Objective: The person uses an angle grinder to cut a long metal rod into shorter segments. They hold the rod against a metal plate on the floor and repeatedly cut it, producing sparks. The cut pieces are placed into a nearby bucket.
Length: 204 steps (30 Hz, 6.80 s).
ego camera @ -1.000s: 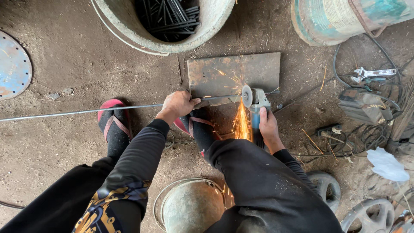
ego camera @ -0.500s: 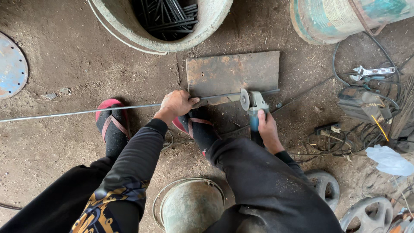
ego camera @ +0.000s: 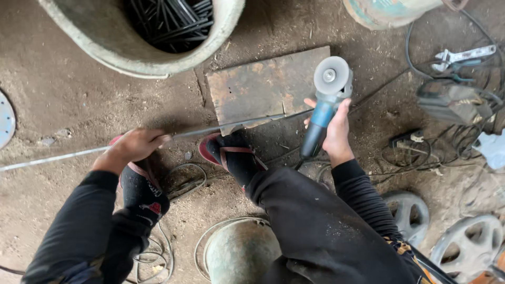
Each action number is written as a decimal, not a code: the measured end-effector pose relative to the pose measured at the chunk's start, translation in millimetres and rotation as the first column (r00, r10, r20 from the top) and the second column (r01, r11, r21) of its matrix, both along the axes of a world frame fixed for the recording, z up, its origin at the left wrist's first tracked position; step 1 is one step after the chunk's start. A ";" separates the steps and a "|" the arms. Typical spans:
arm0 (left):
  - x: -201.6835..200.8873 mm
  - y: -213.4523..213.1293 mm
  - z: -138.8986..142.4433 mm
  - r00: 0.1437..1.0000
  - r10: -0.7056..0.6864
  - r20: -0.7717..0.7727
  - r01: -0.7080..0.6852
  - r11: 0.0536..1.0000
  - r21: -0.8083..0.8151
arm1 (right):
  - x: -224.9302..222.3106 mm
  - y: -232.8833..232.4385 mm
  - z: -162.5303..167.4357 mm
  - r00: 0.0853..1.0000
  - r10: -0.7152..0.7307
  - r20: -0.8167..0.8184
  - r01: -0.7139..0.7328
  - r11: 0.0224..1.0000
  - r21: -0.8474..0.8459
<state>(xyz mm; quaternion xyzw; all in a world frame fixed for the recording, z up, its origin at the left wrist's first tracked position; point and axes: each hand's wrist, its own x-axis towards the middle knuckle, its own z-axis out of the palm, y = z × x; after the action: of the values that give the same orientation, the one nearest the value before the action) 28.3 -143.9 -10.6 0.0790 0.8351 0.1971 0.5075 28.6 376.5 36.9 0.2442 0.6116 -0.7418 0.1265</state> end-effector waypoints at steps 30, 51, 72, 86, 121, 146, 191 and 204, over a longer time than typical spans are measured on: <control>8.4 161.4 -15.3 0.893 0.173 -0.416 -0.144 0.984 0.102 | 143.6 49.1 -6.2 0.863 -0.393 0.317 0.441 0.893 -0.091; 8.4 157.3 -16.8 0.857 0.168 -0.488 -0.138 0.986 0.097 | 127.5 25.8 -12.0 0.983 -0.112 0.147 0.098 0.990 0.102; -1.5 148.9 -0.3 0.899 0.192 -0.393 -0.162 0.981 0.108 | 74.0 -7.3 -14.8 0.971 0.157 0.181 -0.221 0.880 0.421; -4.3 148.5 5.2 0.918 0.171 -0.358 -0.157 0.985 0.069 | 58.0 -15.2 -13.5 0.976 0.178 0.123 -0.217 0.806 0.551; -5.7 141.5 10.4 0.908 0.189 -0.374 -0.159 0.981 0.109 | 61.5 -12.9 -18.7 0.965 0.220 0.139 -0.260 0.850 0.458; -10.7 142.4 20.7 0.918 0.155 -0.364 -0.133 0.988 0.085 | 55.0 -16.5 -21.1 0.974 0.152 0.169 -0.210 0.883 0.420; -19.7 136.4 9.4 0.937 0.249 -0.243 -0.223 0.966 0.130 | 128.8 28.2 4.1 0.956 -0.249 0.152 0.254 0.967 -0.012; -27.8 147.5 9.9 0.993 -0.007 -0.117 0.003 1.000 -0.028 | 143.7 28.0 -8.1 0.906 -0.321 0.277 0.355 0.931 -0.082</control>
<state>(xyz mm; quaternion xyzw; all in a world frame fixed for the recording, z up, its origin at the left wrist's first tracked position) 0.5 3.6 -0.7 0.0855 0.8658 0.1792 0.4592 172.2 404.6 28.8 0.4326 0.4881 -0.7526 0.0904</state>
